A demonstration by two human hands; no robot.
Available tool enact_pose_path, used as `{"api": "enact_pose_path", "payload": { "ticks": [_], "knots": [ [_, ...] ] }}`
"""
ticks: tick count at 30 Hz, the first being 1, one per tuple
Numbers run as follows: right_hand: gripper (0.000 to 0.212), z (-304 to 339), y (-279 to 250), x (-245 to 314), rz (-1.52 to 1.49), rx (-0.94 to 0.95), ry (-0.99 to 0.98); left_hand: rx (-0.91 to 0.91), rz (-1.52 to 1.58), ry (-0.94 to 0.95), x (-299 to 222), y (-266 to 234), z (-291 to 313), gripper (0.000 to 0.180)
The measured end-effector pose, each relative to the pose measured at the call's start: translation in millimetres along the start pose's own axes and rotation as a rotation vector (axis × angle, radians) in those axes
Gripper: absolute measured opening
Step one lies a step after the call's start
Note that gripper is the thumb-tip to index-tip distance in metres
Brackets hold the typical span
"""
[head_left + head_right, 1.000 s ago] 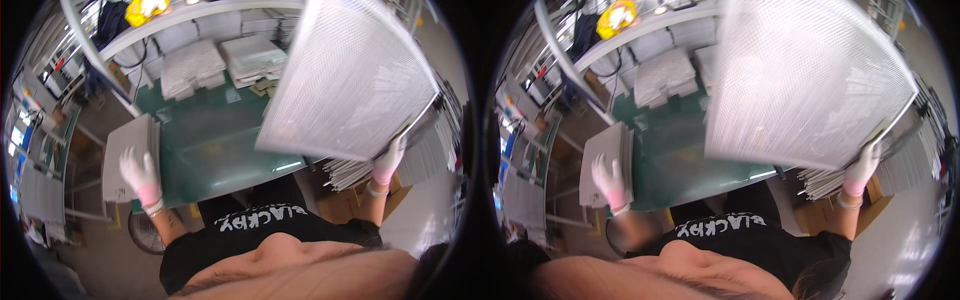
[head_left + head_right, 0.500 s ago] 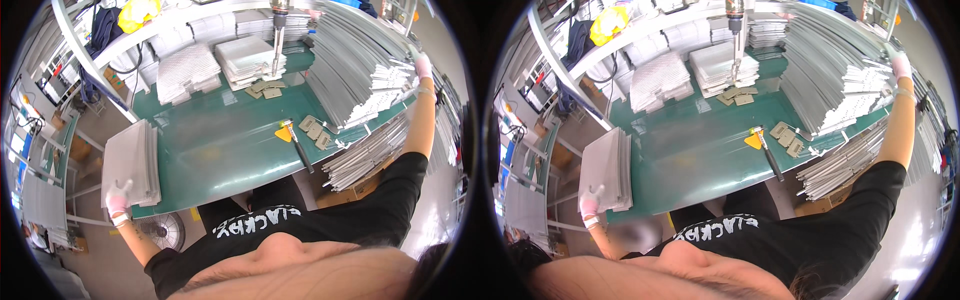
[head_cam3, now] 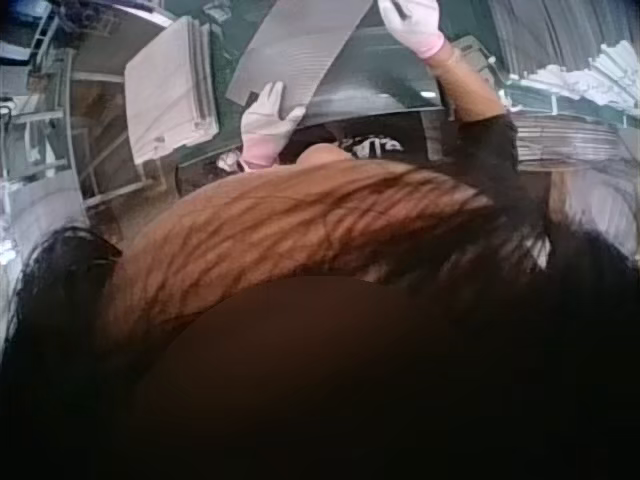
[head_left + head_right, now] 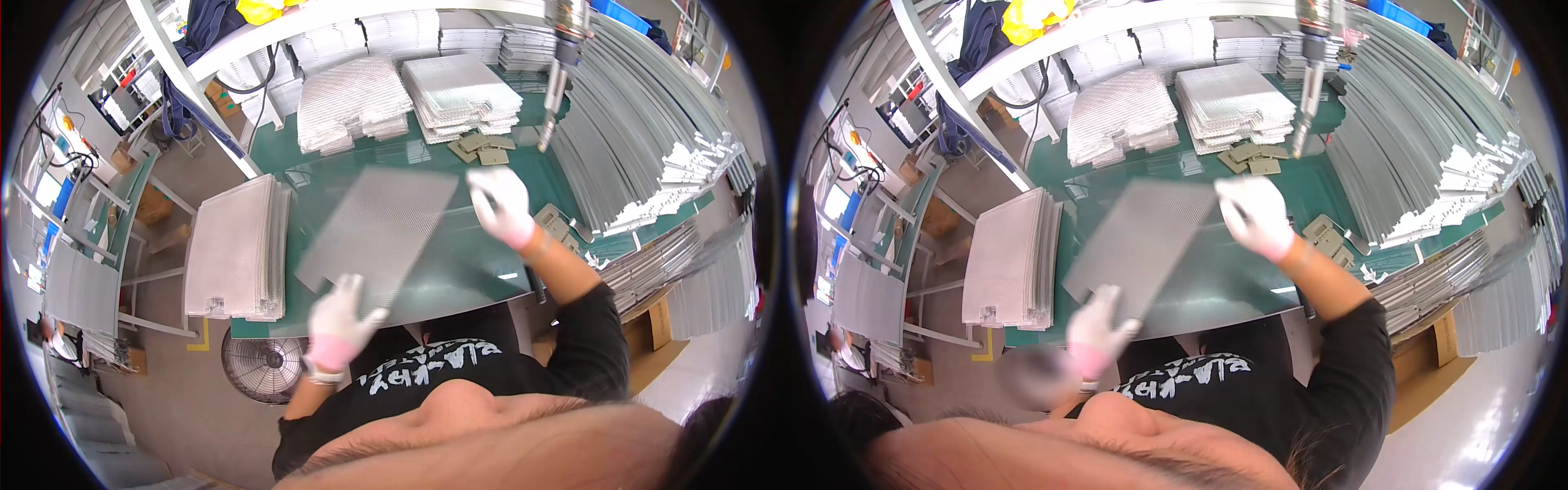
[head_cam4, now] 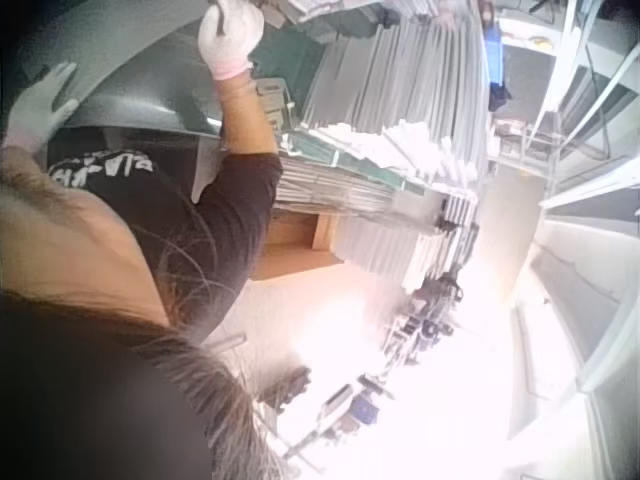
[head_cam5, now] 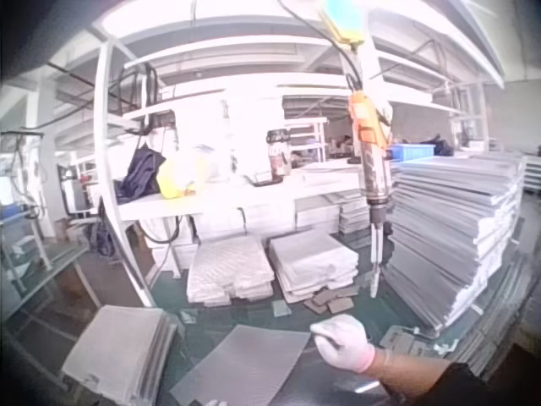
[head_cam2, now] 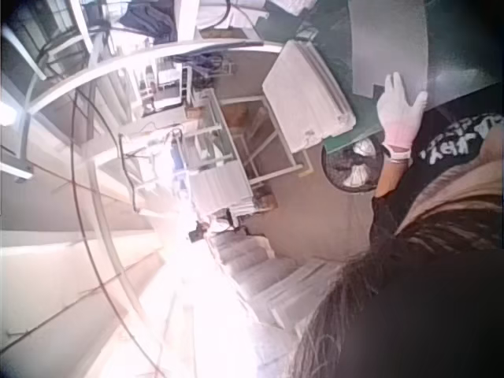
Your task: Assembling metal mesh filters by attaching a frame and securing it with tools.
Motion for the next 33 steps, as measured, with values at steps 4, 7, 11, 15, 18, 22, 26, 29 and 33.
{"api": "enact_pose_path", "payload": {
  "ticks": [4, 7, 11, 15, 18, 22, 26, 29, 33],
  "knots": [
    [0.048, -89, 120, -70, 0.168, -0.014, 0.282, 0.279, -0.075, 0.025, -14, 64, -6, 0.07],
    [0.064, -152, 182, -110, 0.43, 0.14, 0.659, 0.257, 0.22, -0.02, 17, 57, -14, 0.068],
    [0.062, -184, 202, -84, 0.607, 0.468, 0.798, 0.098, 0.071, 0.043, 83, 49, -27, 0.072],
    [0.055, -201, 206, -76, 0.842, 0.136, 0.283, 0.162, -0.109, -0.058, 106, 76, -23, 0.081],
    [0.054, -203, 200, -57, 0.6, 0.27, 0.349, 0.152, -0.122, -0.154, 92, 92, -15, 0.083],
    [0.066, -185, 219, -115, 0.463, 0.42, 0.759, 0.071, -0.159, -0.247, 66, 106, -27, 0.083],
    [0.058, -185, 221, -76, 0.69, 0.348, 0.402, 0.099, -0.136, -0.335, 39, 107, -15, 0.083],
    [0.045, -211, 201, -60, 0.412, 0.09, 0.323, 0.197, -0.074, -0.343, 22, 106, -13, 0.084],
    [0.036, -229, 158, -57, -0.367, -0.136, 0.308, 0.208, -0.073, -0.393, 24, 111, -20, 0.083]
  ]
}}
Point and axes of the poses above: each hand's wrist, its own z-axis away from the middle knuckle, its own y-axis out of the palm, x = y × z, the point moved 1 cm from there along -z, towards the middle knuckle, and after that the axes turned 15 degrees about y, right-handed, at the moved point
